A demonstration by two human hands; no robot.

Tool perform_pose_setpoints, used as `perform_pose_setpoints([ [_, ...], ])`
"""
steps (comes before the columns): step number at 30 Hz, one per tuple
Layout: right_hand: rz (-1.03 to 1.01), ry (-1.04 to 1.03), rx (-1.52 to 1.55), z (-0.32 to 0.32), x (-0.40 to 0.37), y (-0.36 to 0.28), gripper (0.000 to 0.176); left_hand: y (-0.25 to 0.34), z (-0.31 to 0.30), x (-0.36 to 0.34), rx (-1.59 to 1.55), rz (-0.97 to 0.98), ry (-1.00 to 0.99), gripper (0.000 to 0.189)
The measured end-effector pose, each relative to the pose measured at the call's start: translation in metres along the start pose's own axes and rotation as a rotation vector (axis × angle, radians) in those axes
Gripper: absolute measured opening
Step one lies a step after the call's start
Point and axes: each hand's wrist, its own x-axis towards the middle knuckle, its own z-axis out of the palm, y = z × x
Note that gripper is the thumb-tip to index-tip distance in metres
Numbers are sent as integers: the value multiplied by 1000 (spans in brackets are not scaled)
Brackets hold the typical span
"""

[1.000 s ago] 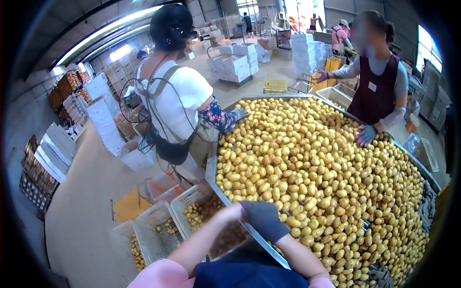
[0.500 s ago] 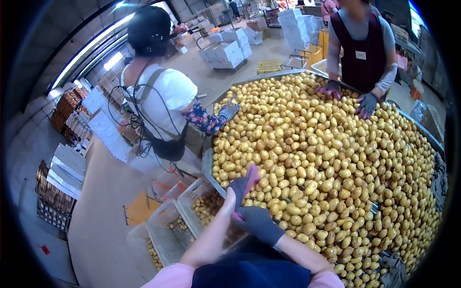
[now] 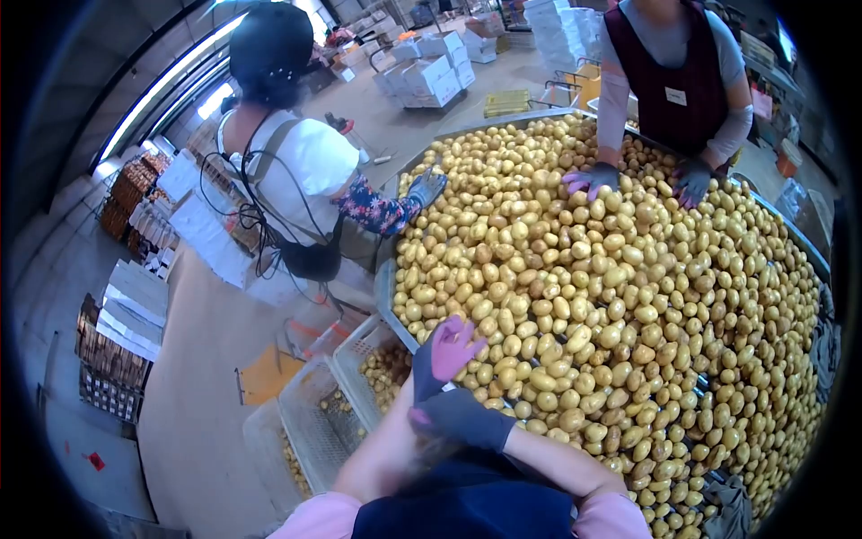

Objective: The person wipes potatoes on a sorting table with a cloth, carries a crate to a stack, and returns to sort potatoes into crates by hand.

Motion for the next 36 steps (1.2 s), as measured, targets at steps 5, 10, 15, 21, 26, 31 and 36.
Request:
perform_pose_setpoints([
  [5,29,-123,-203,-19,-5,-17,32,41,17,-3,312,10,225,35],
  [10,-296,624,-810,-13,15,-5,33,23,41,-36,1873,552,109,23],
  [15,100,304,-519,19,-6,8,26,-14,30,-48,2421,69,-61,36],
  [21,208,184,-621,54,7,15,24,-48,1,-74,2830,489,-95,47],
  [26,-4,-55,-180,55,15,-27,18,-7,27,-66,2129,473,161,57],
  [31,-17,162,-12,18,13,-9,19,1,13,-27,1765,658,151,60],
  [36,230,336,-611,-8,-43,62,31,-7,-15,-47,2065,704,251,59],
])
